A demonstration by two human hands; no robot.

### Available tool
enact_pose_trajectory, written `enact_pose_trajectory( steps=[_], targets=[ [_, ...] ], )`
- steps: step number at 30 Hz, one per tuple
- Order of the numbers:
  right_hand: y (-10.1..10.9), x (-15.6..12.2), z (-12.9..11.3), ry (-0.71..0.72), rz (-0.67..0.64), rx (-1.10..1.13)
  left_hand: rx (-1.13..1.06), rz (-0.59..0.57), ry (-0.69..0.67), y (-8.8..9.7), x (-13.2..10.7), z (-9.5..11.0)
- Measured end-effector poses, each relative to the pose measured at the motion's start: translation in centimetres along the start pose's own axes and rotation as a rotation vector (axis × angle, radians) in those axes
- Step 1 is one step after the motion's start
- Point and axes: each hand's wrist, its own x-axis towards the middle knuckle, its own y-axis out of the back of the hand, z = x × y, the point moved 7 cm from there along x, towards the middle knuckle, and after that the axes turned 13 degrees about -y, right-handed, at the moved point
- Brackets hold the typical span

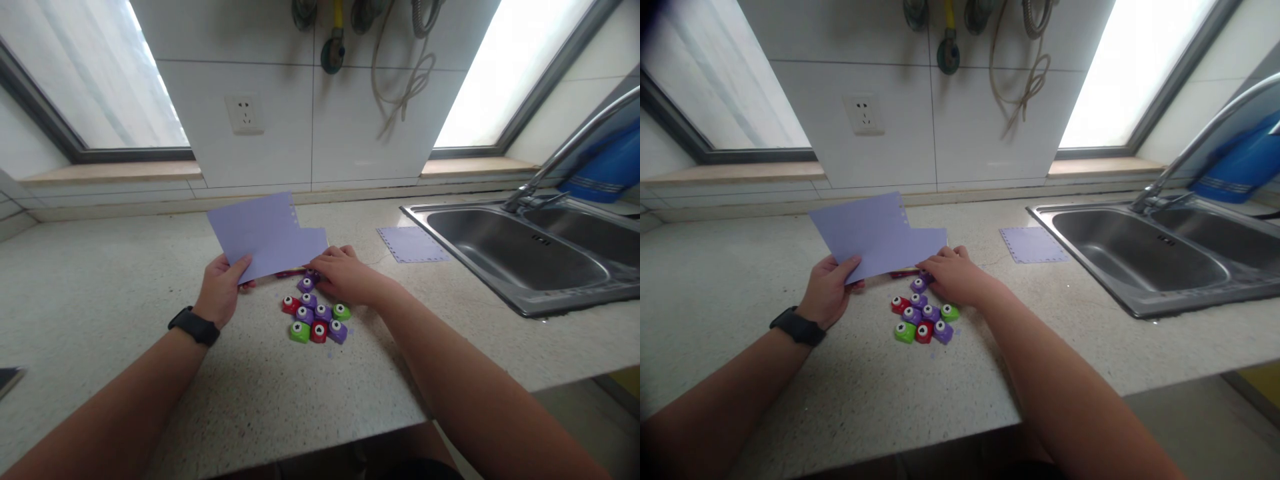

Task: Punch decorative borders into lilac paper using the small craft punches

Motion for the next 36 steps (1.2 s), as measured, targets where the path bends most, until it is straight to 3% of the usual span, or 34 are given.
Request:
enact_pose_trajectory(
  steps=[24, 31, 36],
  targets=[
    [1.0, 0.0, 0.8, -0.133, 0.129, 0.076, 0.013, -0.004, 0.017, 0.0, 0.0, -0.1],
    [2.3, -0.4, 3.3, -0.307, 0.269, 0.530, 0.014, 0.006, 0.017, 0.1, -0.1, 0.0],
    [2.0, -0.5, 5.0, -0.443, 0.294, 0.905, 0.011, -0.006, 0.027, 0.0, -0.2, 0.0]
  ],
)
